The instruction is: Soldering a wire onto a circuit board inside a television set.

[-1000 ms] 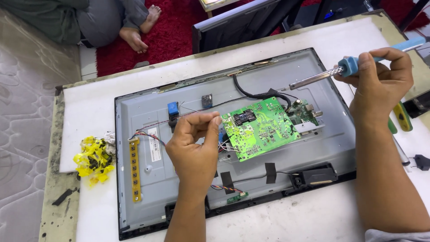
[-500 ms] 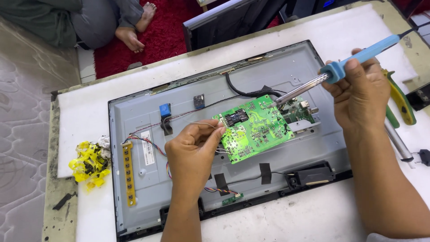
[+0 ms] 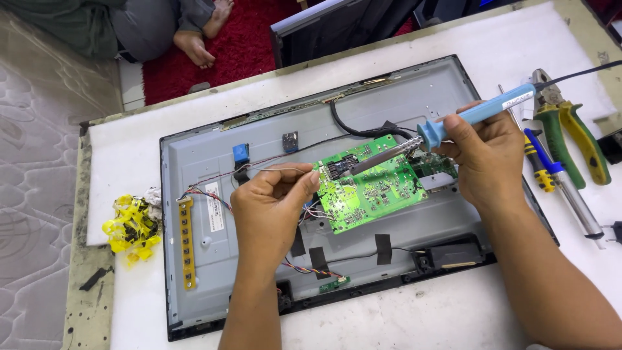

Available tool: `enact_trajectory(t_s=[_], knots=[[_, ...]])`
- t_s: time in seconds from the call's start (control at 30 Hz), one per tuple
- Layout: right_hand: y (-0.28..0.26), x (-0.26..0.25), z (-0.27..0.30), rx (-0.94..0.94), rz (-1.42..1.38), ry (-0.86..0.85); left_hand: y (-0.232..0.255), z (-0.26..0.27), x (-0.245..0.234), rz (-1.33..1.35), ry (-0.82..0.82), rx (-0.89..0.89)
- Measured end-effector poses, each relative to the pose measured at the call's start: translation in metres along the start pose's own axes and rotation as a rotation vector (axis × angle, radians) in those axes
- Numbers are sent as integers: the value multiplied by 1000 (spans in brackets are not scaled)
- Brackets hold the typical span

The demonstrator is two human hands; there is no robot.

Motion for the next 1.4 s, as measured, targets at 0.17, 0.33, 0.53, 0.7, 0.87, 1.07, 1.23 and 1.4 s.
enact_trajectory(t_s=[0.17, 0.33, 0.53, 0.7, 0.87, 1.07, 1.23, 1.4], knots=[[1, 5, 6, -9, 54, -8, 18, -4, -6, -277, -69, 63], [3, 8, 6, -7, 72, -8, 9, -28, 0, -200, -181, -25], [9, 7, 5, -37, 81, 9, -18, -34, -1, 9, -199, -64], [5, 9, 8, -63, 134, 11, -24, -32, 3, 21, -226, -96], [5, 9, 9, -91, 163, 3, -27, -29, 6, -24, -194, -31], [12, 3, 7, -129, 221, 29, -18, -21, 12, -141, -159, 15], [11, 4, 8, -141, 258, 19, -20, -14, 16, -255, -83, 161], [9, 4, 8, -141, 249, 4, -22, -2, 22, -285, 26, 195]])
Point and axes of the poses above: each hand's wrist, its own z-axis away from the middle knuckle, its own x-axis out of the palm, y = z × x, the point moved 1 cm from there along -z, towards the middle knuckle
